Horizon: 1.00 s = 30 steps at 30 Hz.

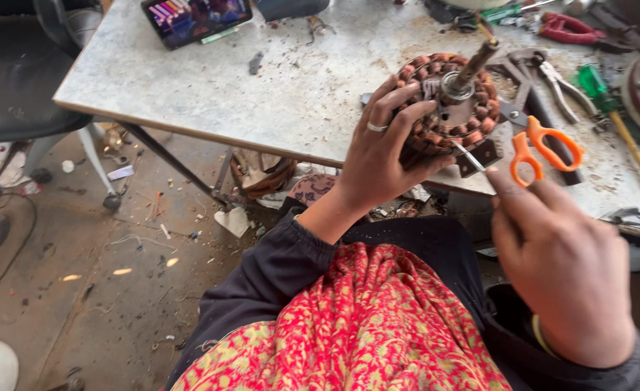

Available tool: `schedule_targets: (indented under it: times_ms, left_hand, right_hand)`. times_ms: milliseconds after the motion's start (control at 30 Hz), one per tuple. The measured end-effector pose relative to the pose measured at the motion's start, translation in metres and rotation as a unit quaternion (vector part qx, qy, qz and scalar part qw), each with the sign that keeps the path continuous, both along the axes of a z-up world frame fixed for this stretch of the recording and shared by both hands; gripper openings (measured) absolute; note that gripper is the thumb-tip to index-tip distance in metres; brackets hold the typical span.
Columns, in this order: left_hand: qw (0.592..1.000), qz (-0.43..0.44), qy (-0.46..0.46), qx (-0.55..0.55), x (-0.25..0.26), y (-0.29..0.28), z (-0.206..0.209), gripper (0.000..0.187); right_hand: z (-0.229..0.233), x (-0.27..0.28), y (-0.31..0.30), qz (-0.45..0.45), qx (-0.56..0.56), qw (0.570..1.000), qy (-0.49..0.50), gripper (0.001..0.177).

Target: The person disassembles a motor by removing the end cover, then uses shears and a screwdriver to adjust and trim copper windings on the stator. The person repositions the motor and continues manipulating the windings throughout the clip.

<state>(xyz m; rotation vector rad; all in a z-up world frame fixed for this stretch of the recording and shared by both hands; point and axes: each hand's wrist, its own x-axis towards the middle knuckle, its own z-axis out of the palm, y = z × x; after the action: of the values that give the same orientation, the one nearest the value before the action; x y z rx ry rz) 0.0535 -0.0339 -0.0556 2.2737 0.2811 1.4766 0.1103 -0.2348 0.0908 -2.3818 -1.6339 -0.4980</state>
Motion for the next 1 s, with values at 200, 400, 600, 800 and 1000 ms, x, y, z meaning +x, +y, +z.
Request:
schedule_targets:
  times_ms: [200, 400, 600, 800, 1000]
  left_hand:
    - [1.0, 0.002, 0.006, -0.004, 0.0, 0.0, -0.001, 0.074]
    - [1.0, 0.006, 0.011, -0.003, -0.002, 0.001, 0.001, 0.074]
    - [1.0, 0.006, 0.01, -0.002, -0.002, 0.0, 0.001, 0.074]
    - [1.0, 0.002, 0.008, -0.008, -0.003, -0.001, 0.002, 0.074]
    - [1.0, -0.003, 0.012, -0.014, -0.003, -0.002, 0.004, 0.075]
  right_hand:
    - [0.009, 0.003, 0.0, -0.013, -0.056, 0.998, -0.024, 0.027]
    - [0.015, 0.004, 0.004, -0.014, -0.058, 0.998, -0.015, 0.026]
    - [0.015, 0.004, 0.008, -0.021, -0.066, 0.996, -0.048, 0.027]
    - [-0.001, 0.011, 0.003, -0.006, -0.047, 0.997, -0.061, 0.026]
    - [-0.073, 0.012, 0.013, 0.011, 0.045, 0.994, 0.102, 0.048]
